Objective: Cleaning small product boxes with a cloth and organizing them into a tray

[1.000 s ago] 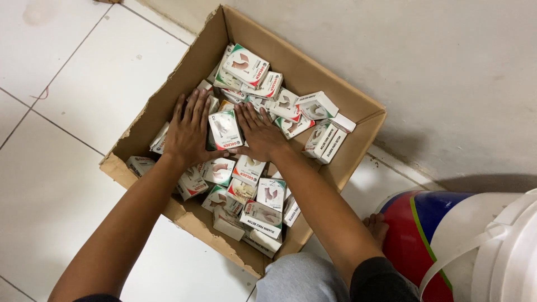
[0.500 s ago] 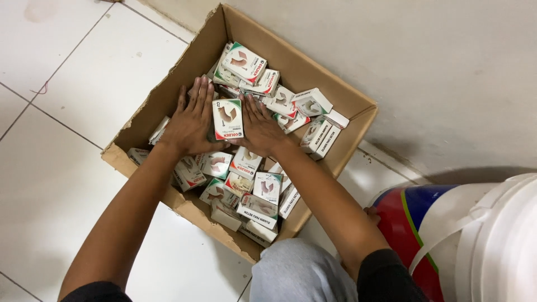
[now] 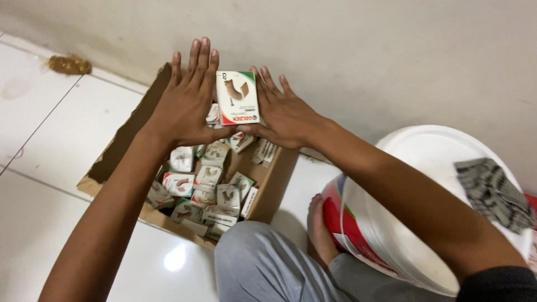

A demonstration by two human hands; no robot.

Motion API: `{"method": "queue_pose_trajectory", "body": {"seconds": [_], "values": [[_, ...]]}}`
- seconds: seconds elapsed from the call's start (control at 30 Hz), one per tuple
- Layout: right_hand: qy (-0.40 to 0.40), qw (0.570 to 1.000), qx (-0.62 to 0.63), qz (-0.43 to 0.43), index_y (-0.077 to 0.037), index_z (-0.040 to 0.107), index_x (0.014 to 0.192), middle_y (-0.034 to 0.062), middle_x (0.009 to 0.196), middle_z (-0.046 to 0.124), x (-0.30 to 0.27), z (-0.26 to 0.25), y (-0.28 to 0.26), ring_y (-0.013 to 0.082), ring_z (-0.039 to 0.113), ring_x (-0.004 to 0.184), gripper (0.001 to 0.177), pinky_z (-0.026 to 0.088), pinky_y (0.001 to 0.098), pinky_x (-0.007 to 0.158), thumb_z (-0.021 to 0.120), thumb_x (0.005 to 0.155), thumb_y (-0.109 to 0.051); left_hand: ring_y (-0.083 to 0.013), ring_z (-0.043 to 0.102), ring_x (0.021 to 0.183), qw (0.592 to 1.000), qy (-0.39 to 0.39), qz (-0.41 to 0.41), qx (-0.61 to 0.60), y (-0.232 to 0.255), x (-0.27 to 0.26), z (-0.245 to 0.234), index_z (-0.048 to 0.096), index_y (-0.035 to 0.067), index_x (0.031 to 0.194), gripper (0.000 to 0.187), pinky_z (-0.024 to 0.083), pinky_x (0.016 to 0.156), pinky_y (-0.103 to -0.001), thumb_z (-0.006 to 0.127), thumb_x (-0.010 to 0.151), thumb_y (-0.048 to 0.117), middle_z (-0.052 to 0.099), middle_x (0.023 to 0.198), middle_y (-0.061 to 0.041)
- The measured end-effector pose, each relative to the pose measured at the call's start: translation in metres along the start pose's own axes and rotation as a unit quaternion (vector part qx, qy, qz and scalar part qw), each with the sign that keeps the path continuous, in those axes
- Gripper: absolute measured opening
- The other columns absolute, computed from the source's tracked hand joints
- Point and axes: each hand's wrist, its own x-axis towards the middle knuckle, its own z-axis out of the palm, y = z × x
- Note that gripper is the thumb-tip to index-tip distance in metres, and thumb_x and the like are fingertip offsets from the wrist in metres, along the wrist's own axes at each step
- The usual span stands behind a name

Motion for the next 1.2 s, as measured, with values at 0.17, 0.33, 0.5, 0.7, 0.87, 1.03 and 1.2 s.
{"method": "queue_pose_trajectory", "body": {"seconds": [0.17, 0.33, 0.5, 0.7, 0.87, 1.03, 1.2], "values": [[0.047, 0.997, 0.004, 0.065, 0.001, -0.009, 0.14, 0.0263, 0.148, -0.005, -0.162, -0.044, 0.021, 0.0364, -0.008, 0.137, 0.085, -0.001, 0.049, 0.108, 0.025, 0.089, -0.058, -0.0293, -0.02, 0.135, 0.996, -0.052, 0.057, -0.041, 0.129, 0.066, -0.019, -0.016, -0.006, 0.136, 0.116, -0.013, 0.112, -0.045, 0.028, 0.075, 0.083, -0.02, 0.144, -0.021], [0.049, 0.985, -0.001, 0.164, 0.007, -0.006, 0.14, 0.031, 0.145, -0.004, -0.298, -0.015, 0.045, 0.0318, -0.01, 0.139, 0.083, -0.002, 0.046, 0.108, 0.03, 0.092, -0.051, -0.033, 0.007, 0.139, 0.974, 0.026, 0.18, -0.137, 0.254, 0.103, 0.011, 0.009, -0.009, 0.139, 0.113, 0.002, 0.11, -0.051, 0.045, 0.073, 0.075, 0.01, 0.148, -0.026], [0.034, 0.967, 0.057, 0.245, 0.006, 0.006, 0.14, 0.0259, 0.146, 0.014, -0.36, 0.015, 0.065, 0.0368, 0.005, 0.137, 0.085, -0.001, 0.055, 0.107, 0.042, 0.091, -0.054, -0.0324, 0.024, 0.135, 0.96, -0.113, 0.159, -0.203, 0.318, 0.116, 0.03, 0.031, -0.003, 0.135, 0.108, 0.007, 0.11, -0.054, 0.049, 0.064, 0.076, 0.03, 0.142, -0.023], [0.146, 0.958, 0.147, 0.199, -0.004, 0.03, 0.138, 0.0189, 0.143, 0.03, -0.388, 0.009, 0.08, 0.0375, 0.02, 0.134, 0.075, 0.015, 0.0519, 0.108, 0.067, 0.08, -0.035, -0.0357, 0.026, 0.134, 0.951, -0.174, 0.165, -0.196, 0.321, 0.117, 0.022, 0.036, -0.003, 0.132, 0.101, 0.005, 0.11, -0.053, 0.058, 0.064, 0.069, 0.033, 0.14, -0.025], [0.217, 0.941, 0.066, 0.251, -0.008, 0.038, 0.136, 0.0144, 0.14, 0.038, -0.39, 0.028, 0.104, 0.0314, 0.03, 0.131, 0.066, 0.022, 0.0462, 0.107, 0.063, 0.081, -0.035, -0.0374, 0.022, 0.135, 0.951, -0.18, 0.155, -0.196, 0.327, 0.124, 0.018, 0.03, -0.002, 0.136, 0.113, 0.004, 0.11, -0.053, 0.063, 0.057, 0.073, 0.028, 0.142, -0.026], [0.263, 0.928, 0.028, 0.262, -0.005, 0.051, 0.126, 0.0123, 0.13, 0.051, -0.384, 0.048, 0.113, 0.0264, 0.043, 0.125, 0.043, 0.031, 0.0378, 0.105, 0.057, 0.085, -0.018, -0.0374, 0.022, 0.135, 0.943, -0.199, 0.143, -0.223, 0.331, 0.127, 0.014, 0.036, 0.0, 0.133, 0.104, 0.003, 0.109, -0.054, 0.065, 0.06, 0.067, 0.03, 0.141, -0.025], [0.395, 0.881, 0.217, 0.143, 0.001, 0.049, 0.123, 0.0191, 0.125, 0.054, -0.371, 0.03, 0.091, 0.0376, 0.047, 0.12, 0.039, 0.037, 0.0493, 0.098, 0.051, 0.085, -0.007, -0.0375, 0.023, 0.135, 0.94, -0.194, 0.15, -0.236, 0.331, 0.128, 0.012, 0.036, -0.003, 0.13, 0.103, 0.005, 0.111, -0.052, 0.064, 0.06, 0.067, 0.03, 0.141, -0.026]]}}
